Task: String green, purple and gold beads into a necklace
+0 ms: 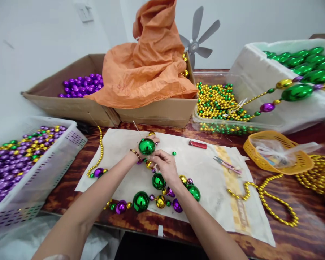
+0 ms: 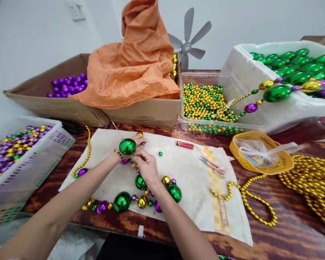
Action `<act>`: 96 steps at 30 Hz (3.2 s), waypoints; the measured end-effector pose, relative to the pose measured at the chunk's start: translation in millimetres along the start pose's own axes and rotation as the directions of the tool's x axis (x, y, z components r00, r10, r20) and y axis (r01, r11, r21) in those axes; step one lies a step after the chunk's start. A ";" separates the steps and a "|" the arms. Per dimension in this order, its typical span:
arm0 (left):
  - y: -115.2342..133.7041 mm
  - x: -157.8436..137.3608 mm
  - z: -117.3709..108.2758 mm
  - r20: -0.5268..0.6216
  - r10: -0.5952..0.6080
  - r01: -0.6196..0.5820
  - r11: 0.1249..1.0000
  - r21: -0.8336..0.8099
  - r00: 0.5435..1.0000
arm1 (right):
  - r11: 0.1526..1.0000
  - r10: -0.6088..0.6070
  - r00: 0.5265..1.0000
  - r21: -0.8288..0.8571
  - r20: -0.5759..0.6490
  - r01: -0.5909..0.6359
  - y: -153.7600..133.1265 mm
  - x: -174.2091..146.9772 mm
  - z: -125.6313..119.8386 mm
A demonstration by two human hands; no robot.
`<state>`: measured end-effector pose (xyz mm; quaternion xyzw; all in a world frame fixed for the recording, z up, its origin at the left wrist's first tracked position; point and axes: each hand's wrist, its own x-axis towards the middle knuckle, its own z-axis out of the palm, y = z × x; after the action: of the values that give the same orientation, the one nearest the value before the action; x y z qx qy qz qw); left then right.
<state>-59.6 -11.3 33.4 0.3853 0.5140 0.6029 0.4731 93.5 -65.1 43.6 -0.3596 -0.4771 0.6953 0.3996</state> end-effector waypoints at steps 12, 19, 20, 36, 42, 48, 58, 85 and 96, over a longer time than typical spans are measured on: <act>76.3 -51.6 -93.9 -0.216 -0.083 0.037 0.978 -0.207 0.973 | 0.995 -0.097 0.986 -0.025 0.136 0.101 -24.2 44.5 38.6; 84.8 -86.0 -125.5 -0.319 -0.080 -0.040 0.935 -0.352 0.944 | 1.000 -0.002 0.946 0.002 0.323 0.001 -17.8 47.4 84.7; 85.0 -89.6 -128.0 -0.323 -0.080 -0.048 0.927 -0.371 0.943 | 1.000 0.023 0.942 0.000 0.334 -0.024 -14.1 41.3 87.5; 78.5 -97.3 -136.3 -0.341 -0.212 -0.063 0.763 -0.644 0.916 | 0.972 0.133 0.954 -0.223 0.268 -0.073 26.4 1.9 78.2; 77.3 -94.6 -138.6 -0.338 -0.213 -0.053 0.773 -0.632 0.917 | 0.972 0.148 0.956 -0.215 0.251 -0.094 27.6 1.9 78.8; 76.8 -92.6 -137.0 -0.338 -0.198 -0.051 0.795 -0.605 0.920 | 0.975 0.158 0.958 -0.191 0.241 -0.112 28.7 3.2 78.7; 73.6 -90.5 -117.7 -0.279 -0.110 -0.017 0.908 -0.418 0.954 | 0.992 0.125 0.977 -0.057 0.170 -0.117 27.3 11.4 83.3; 43.7 -42.7 -60.8 0.082 -0.030 -0.007 0.910 0.415 0.996 | 0.982 -0.173 0.950 0.030 -0.261 0.187 -30.4 118.1 39.6; 44.2 -39.7 -58.2 0.221 -0.033 -0.075 0.886 0.458 0.975 | 0.999 -0.039 0.994 -0.029 0.099 0.042 -17.3 90.6 37.4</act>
<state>-112.5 -65.6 67.6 0.5578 0.5826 0.4207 0.4153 26.0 6.2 60.0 -0.3211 -0.5141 0.6965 0.3840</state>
